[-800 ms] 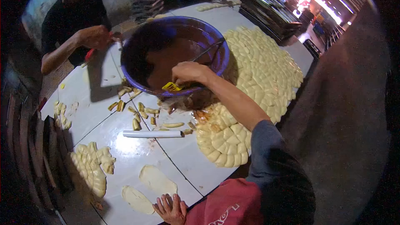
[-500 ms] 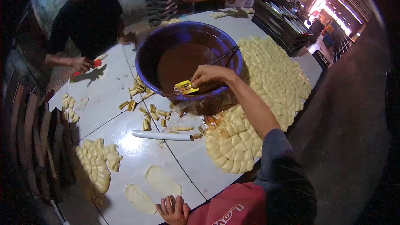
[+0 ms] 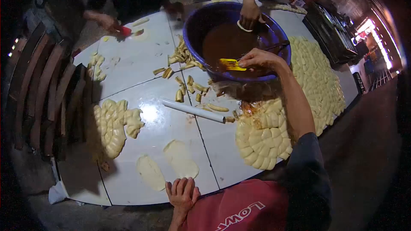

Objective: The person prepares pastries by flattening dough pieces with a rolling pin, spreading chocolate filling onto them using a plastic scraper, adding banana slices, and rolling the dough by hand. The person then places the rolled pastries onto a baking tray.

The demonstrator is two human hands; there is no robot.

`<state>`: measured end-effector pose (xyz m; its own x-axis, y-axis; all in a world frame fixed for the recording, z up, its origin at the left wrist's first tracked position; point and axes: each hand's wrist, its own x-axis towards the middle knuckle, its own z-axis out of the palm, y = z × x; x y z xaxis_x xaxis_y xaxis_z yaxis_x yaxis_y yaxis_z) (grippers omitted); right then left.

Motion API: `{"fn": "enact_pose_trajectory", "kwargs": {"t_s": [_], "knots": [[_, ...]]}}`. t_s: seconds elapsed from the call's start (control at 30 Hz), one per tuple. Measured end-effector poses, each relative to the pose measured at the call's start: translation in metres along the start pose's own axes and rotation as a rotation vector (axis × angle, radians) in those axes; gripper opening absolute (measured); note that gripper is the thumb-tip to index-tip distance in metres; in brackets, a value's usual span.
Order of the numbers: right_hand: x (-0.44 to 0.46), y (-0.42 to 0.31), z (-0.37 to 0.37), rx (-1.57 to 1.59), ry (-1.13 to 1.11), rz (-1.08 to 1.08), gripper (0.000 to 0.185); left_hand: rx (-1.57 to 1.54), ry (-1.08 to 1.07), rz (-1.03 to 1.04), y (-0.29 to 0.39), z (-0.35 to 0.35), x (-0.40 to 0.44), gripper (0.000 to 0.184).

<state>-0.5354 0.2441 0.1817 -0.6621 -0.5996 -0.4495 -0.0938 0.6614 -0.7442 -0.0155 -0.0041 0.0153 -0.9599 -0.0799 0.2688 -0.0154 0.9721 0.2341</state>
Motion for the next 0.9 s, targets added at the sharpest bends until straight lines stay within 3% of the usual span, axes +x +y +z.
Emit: {"fn": "enact_pose_trajectory", "kwargs": {"t_s": [0.27,0.37,0.4,0.5,0.53,0.73,0.83,0.9], "knots": [[-0.004,-0.013,0.0,0.004,0.06,0.031,0.046,-0.066,0.007,-0.02,0.001,0.002,-0.001,0.041],[0.025,0.015,-0.012,-0.207,0.177,-0.103,0.044,-0.08,0.032,-0.024,0.002,0.004,-0.001,0.042],[0.025,0.012,-0.01,-0.338,0.245,-0.035,0.037,-0.083,0.06,-0.022,0.002,0.007,-0.003,0.042],[0.044,0.028,-0.003,-0.733,0.256,-0.172,0.032,-0.083,0.049,-0.033,0.002,0.006,-0.004,0.042],[0.048,0.026,0.004,-0.793,0.209,-0.122,0.03,-0.079,0.048,-0.033,0.002,0.006,-0.004,0.042],[0.05,0.028,0.007,-0.485,0.095,-0.309,0.037,-0.082,0.058,-0.027,-0.001,0.008,-0.006,0.042],[0.039,0.027,-0.007,-0.313,0.038,-0.222,0.04,-0.098,0.065,-0.028,0.0,0.008,-0.004,0.043],[0.017,0.012,-0.006,-0.228,0.039,-0.046,0.041,-0.11,0.049,-0.026,0.001,0.004,-0.001,0.044]]}}
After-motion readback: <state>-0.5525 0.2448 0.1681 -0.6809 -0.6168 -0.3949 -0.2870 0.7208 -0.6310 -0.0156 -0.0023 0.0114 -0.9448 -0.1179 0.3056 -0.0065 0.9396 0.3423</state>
